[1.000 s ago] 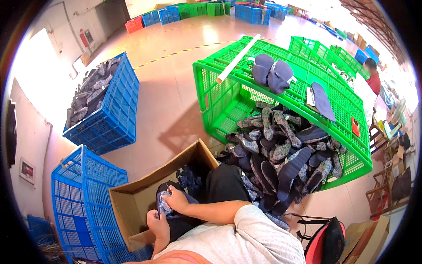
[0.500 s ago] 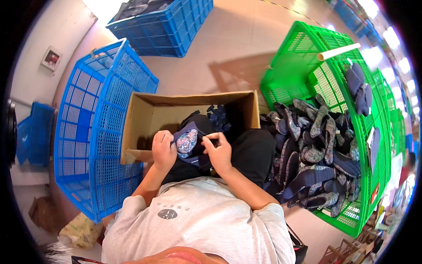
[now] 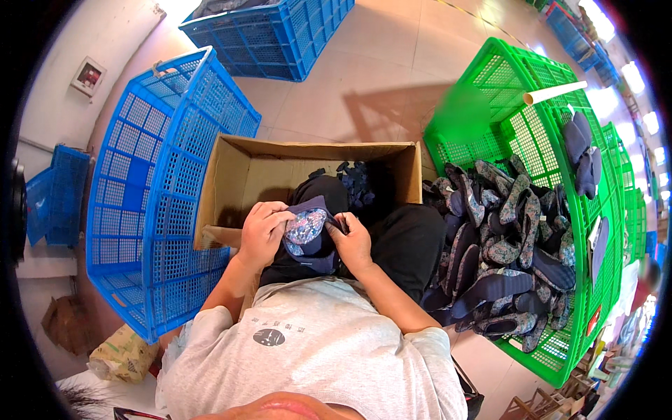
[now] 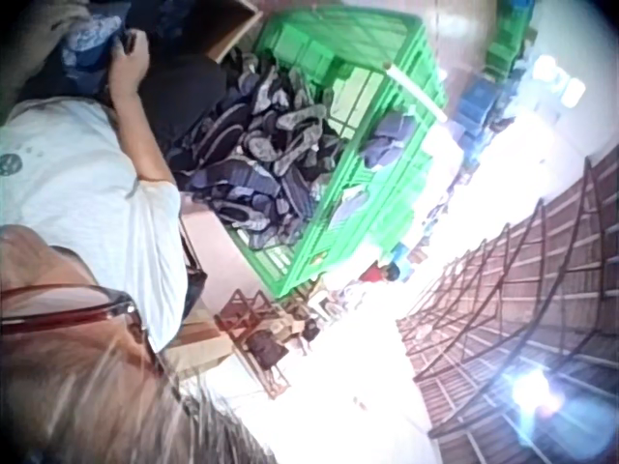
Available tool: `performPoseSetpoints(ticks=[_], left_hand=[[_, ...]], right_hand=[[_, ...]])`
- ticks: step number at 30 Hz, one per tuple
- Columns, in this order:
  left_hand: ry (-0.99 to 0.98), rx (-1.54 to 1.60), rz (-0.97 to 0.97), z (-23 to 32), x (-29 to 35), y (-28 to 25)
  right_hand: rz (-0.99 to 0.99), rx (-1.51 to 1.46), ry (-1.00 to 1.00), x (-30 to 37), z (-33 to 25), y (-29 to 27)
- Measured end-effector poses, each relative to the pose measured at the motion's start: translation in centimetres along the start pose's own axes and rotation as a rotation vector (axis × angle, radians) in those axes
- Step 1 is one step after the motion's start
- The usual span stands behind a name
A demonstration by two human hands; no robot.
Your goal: The person sits on the floor and uses a small blade to trim loose threads and tags from the edges of patterned slippers. They pick up slippers from a green crate, perform the trimming, and place the finished items into a blue crate.
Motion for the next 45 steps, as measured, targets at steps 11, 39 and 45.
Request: performPoseSetpoints(ticks=[11,39,45], left_hand=[[0.061,-0.038,-0.102,2.9,1.3,-0.1],[0.101,-0.547,-0.033,-3.8,-3.3,9.7],[0.009,-0.726,-0.270,-5.1,-4.2,12.1]], right_hand=[[-0.077,-0.098,0.016,0.5,0.0,2.0],[-0.214,-0.014,0.092,-1.3,-0.8,2.3],[-0.203,-0.083,0.139,-1.2,-0.7,2.9]])
Point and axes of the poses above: each hand's wrist, its own x-axis away from the middle knuckle, its own y-axis out of the palm, z = x × y, the point moved 4 cm from there along -x, towards the middle knuckle, and after that the axes turned 13 degrees about -x, right-handed, at the moved point
